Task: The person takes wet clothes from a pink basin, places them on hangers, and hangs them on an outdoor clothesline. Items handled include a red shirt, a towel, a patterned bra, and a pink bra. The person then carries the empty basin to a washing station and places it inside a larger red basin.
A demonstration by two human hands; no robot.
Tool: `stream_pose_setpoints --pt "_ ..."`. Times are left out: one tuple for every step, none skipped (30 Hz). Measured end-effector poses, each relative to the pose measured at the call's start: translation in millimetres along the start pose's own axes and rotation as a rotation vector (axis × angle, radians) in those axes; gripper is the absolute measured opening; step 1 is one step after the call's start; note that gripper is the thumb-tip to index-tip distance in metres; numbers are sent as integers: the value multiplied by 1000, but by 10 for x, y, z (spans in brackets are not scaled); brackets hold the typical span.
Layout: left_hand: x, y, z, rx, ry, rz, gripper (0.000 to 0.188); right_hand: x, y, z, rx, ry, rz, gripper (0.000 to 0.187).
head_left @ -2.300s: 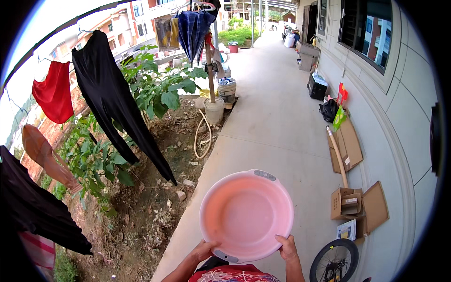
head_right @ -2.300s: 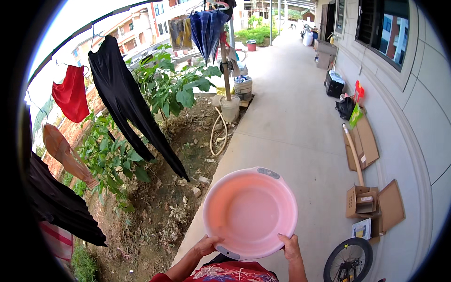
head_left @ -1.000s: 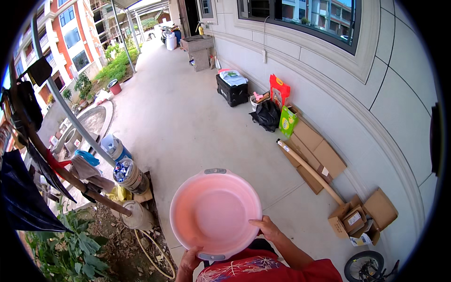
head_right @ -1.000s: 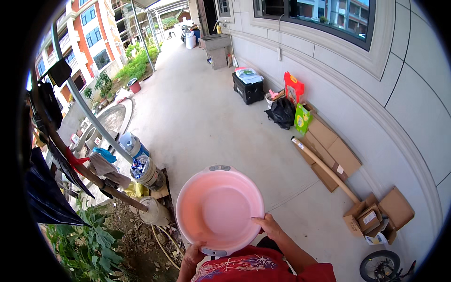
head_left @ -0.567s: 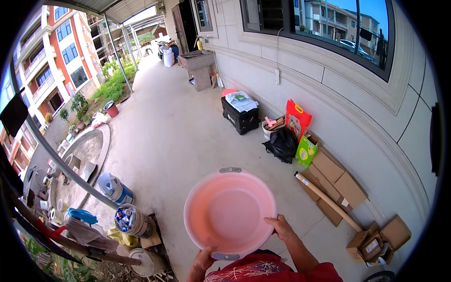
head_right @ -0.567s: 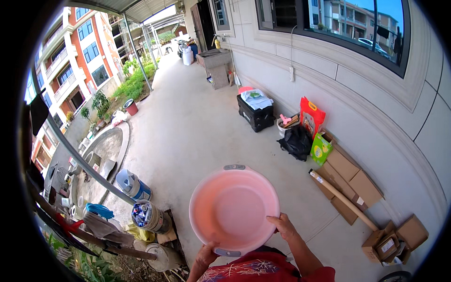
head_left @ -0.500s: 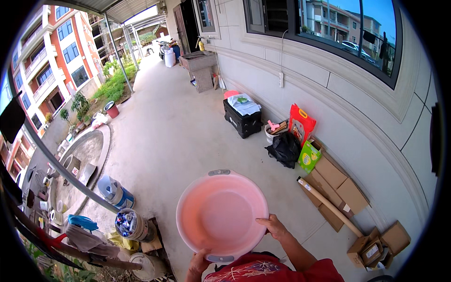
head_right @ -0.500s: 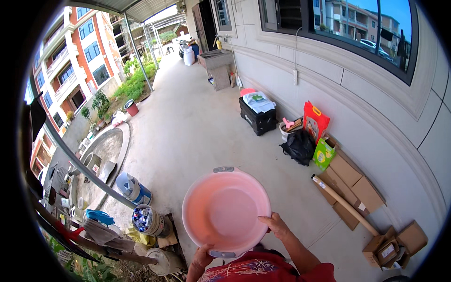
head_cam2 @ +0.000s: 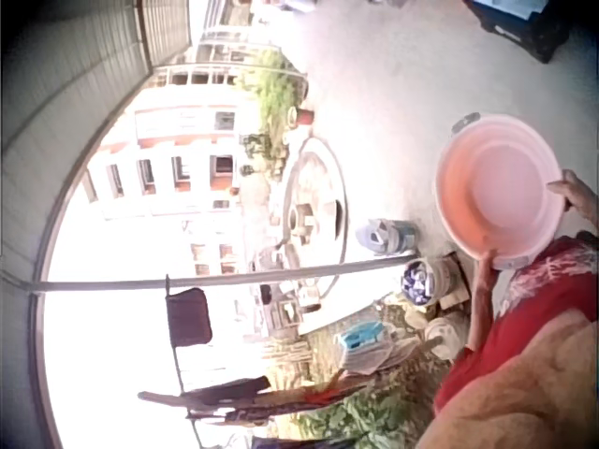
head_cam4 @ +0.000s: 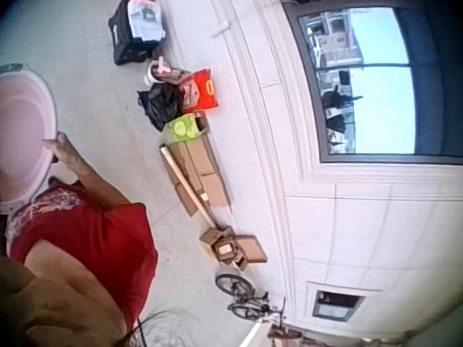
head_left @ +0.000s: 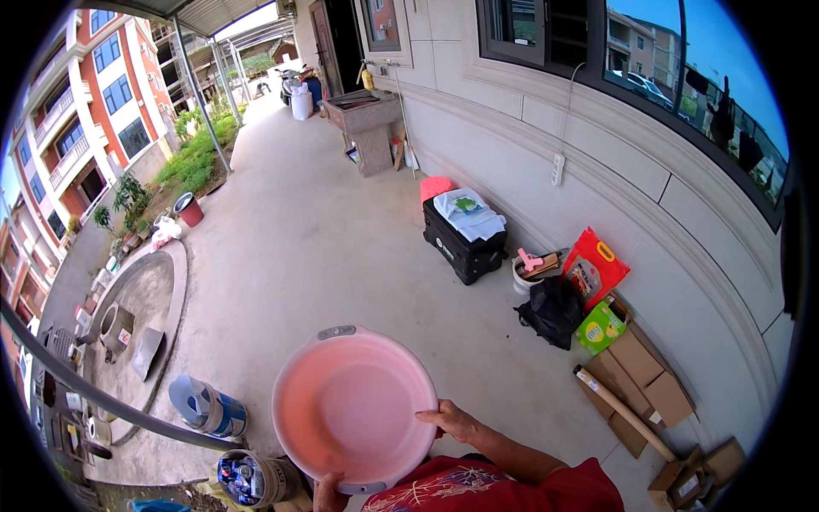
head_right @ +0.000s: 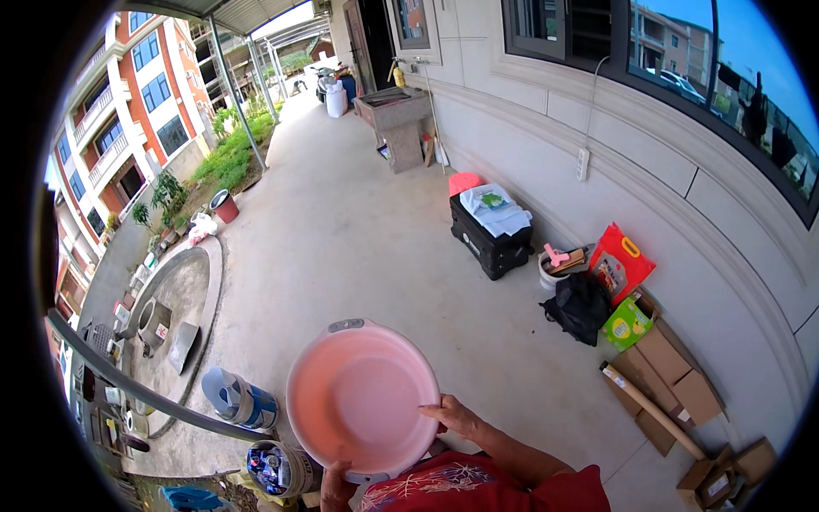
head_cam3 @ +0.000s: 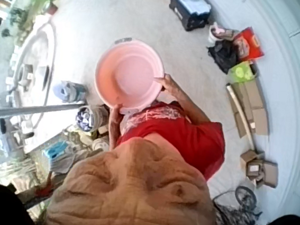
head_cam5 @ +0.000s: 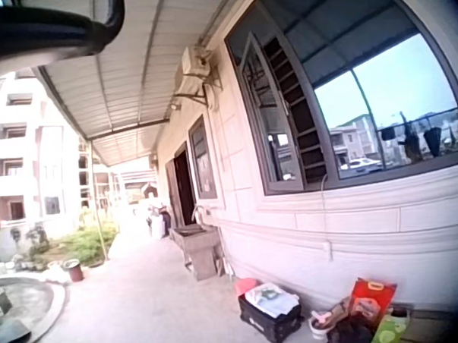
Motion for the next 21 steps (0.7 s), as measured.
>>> stream_pose_setpoints --pt "73 346 107 25 37 -47 45 -56 289 -84 -6 -46 -14 34" --pt "237 634 266 50 85 -108 44 -153 487 -216 -38 -44 31 32" --pt "391 894 376 -1 78 -109 43 -235 683 -359 -67 -43 73 30" --pt "616 1108 492 -42 66 -103 43 -252 825 -531 -121 26 148 28" --pt "801 1342 592 -76 56 -105 43 -264 934 -727 -185 98 223 25" --pt "905 1598 672 -118 43 -96 43 -265 1089 -883 -169 111 242 24" --pt "996 1903 723 -165 27 -91 44 -305 1308 -1003 -153 121 264 23" --pt "1072 2202 784 -210 12 -86 45 -382 1612 -1000 -119 121 301 24" --pt "1151 2502 851 -221 15 -90 45 -409 1900 -1074 -126 127 314 24" --pt "1223 2793 917 -231 18 -94 45 -426 2188 -1167 -134 133 326 25" --pt "1304 3071 988 -239 21 -100 46 -437 2484 -1279 -143 140 338 25" --pt "1440 3305 1118 -238 1 -89 45 -414 2781 -1467 -141 123 336 26" --pt "1577 3502 1257 -234 -20 -79 45 -394 3110 -1608 -157 115 329 26" --pt "1701 3735 1400 -230 -43 -70 45 -373 3469 -1711 -174 106 321 26" --pt "1751 4009 1557 -246 -69 -33 45 -282 3822 -1839 -156 88 307 26" --pt "1777 4248 1660 -263 -82 -4 45 -189 4056 -2117 -60 18 295 26" --pt "1780 4494 1769 -280 -97 26 44 -73 4336 -2316 -61 -2 242 26" --pt "1804 4702 1926 -219 -75 -27 45 30 4552 -2530 -82 -20 185 26" --pt "1822 4871 2067 -189 -110 -2 44 148 4799 -2700 -93 -49 131 27" --pt "1845 5031 2205 -160 -144 22 44 280 5040 -2853 -91 -73 81 28" --pt "1870 5263 2341 -137 -169 42 44 397 5321 -2979 -88 -88 39 29"
Point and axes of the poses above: each hand's wrist, its own y-axis towards the middle knuckle, its own x-axis out of the palm, z = x × y, the point moved 4 cm from there along y, towards the middle knuckle, and after that the axes turned 12 degrees about z, right-handed, at the moved point
